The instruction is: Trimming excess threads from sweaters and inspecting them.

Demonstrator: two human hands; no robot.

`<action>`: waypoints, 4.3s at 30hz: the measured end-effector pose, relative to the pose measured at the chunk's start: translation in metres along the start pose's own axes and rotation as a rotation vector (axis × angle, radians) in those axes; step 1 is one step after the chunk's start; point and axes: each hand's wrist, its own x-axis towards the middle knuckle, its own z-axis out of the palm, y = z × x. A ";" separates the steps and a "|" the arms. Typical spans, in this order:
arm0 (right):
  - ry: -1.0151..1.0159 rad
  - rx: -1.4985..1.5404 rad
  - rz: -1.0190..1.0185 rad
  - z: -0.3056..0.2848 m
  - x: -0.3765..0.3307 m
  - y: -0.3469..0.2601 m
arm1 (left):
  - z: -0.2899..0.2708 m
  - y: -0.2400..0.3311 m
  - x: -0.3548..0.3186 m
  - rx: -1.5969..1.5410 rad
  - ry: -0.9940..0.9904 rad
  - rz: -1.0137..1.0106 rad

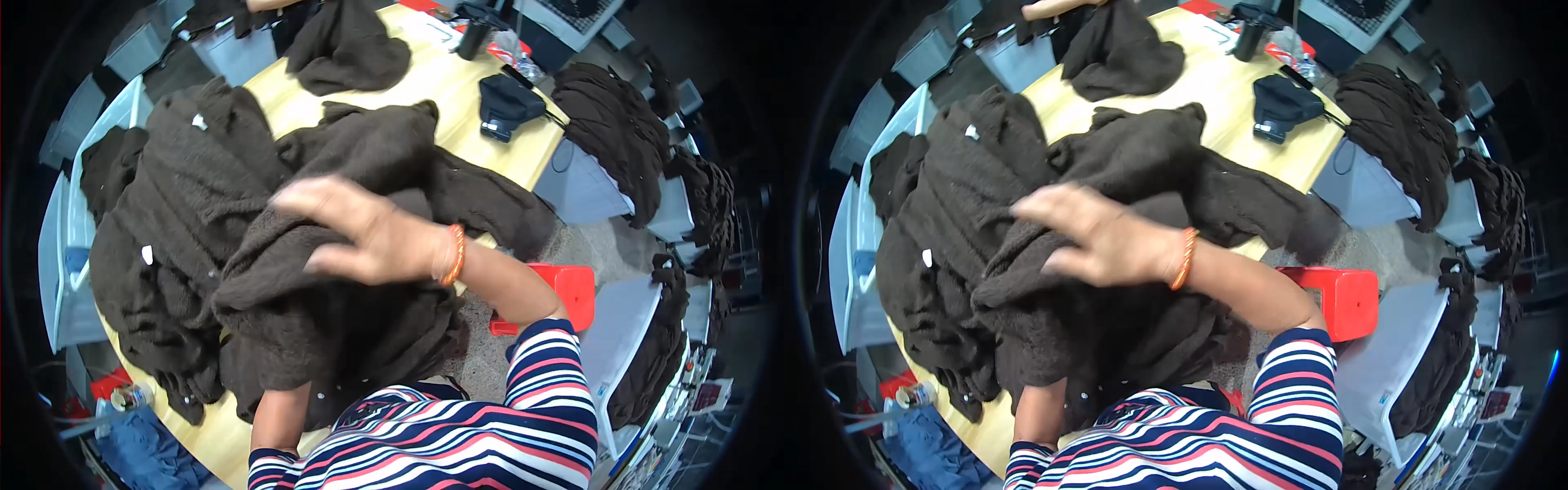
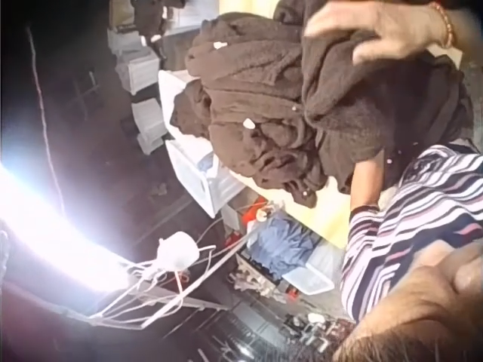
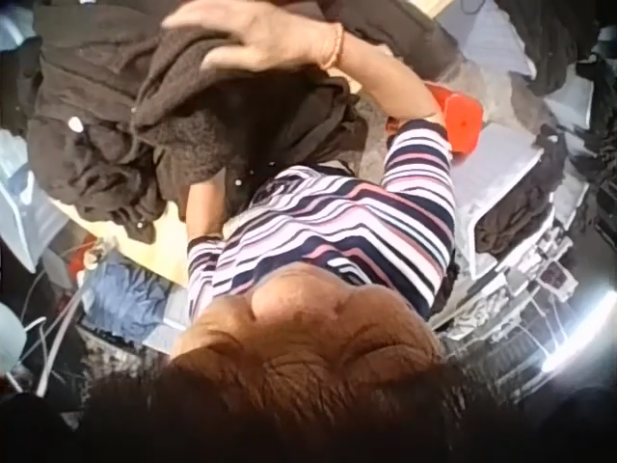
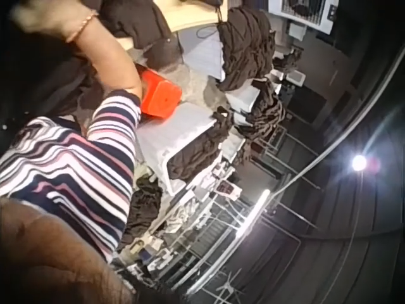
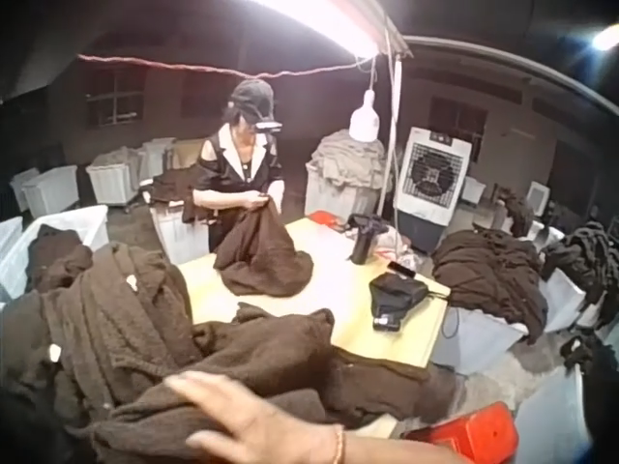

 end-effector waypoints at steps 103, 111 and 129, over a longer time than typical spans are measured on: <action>-0.724 -0.654 0.582 0.082 -0.001 0.161 | -0.055 -0.170 -0.212 -0.190 -0.253 -0.920; -0.126 -0.644 0.259 -0.037 -0.098 0.039 | -0.094 -0.144 -0.236 -0.208 -0.435 -0.773; -0.079 -0.390 0.450 0.032 -0.134 0.056 | 0.066 -0.123 -0.082 -0.516 -0.571 -0.565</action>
